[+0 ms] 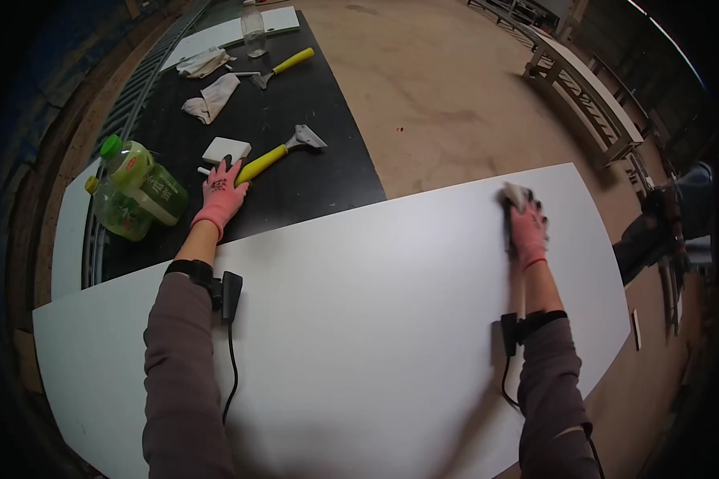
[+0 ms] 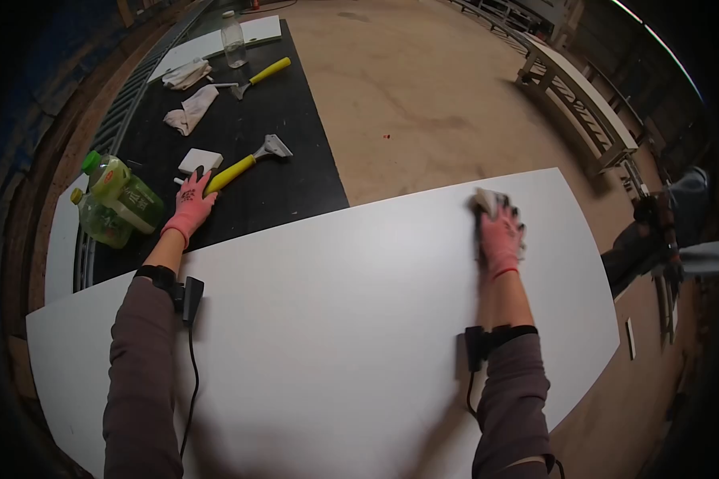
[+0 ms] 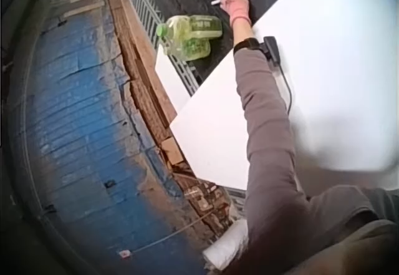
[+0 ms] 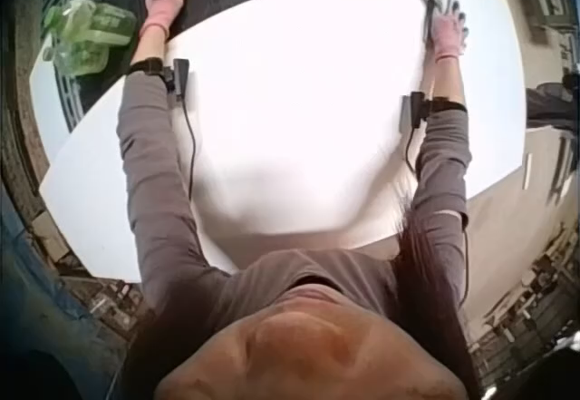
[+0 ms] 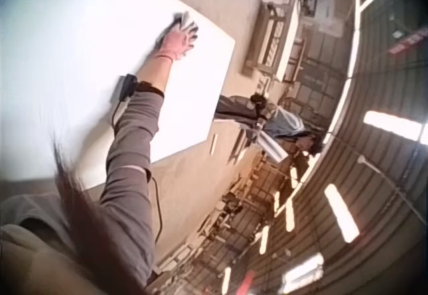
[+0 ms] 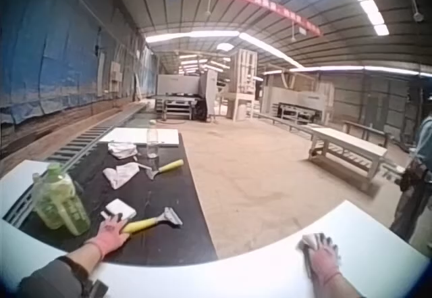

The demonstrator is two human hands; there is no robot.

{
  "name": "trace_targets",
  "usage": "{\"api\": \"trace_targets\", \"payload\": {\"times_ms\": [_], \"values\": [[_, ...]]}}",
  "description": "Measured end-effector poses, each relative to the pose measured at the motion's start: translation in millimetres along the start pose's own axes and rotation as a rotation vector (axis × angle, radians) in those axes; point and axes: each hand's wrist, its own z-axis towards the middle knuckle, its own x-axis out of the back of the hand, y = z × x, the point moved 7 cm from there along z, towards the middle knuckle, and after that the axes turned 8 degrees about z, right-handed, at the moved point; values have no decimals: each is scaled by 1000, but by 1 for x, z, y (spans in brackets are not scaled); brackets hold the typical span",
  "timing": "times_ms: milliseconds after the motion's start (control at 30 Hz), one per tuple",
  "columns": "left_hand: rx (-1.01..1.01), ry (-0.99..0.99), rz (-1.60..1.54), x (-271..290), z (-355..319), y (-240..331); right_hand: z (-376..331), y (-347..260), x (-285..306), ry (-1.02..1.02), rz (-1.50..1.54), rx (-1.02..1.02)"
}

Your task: The recorder is cleaning large white furniture boards using a cloth and liquid cleaner in a workshop.

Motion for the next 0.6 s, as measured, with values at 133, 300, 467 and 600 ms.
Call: {"api": "trace_targets", "payload": {"times_ms": [133, 300, 467, 600], "values": [[-101, 218, 5, 36, -14, 14, 8, 64, 12, 131, -90, -286], [-238, 339, -203, 96, -88, -7, -83, -164, -8, -3, 207, 454], [-175, 253, -290, 90, -127, 4, -333, -356, 4, -186, 1041, 1175], [-24, 188, -505, 78, -132, -23, -534, -409, -95, -938, 1508, 994]]}}
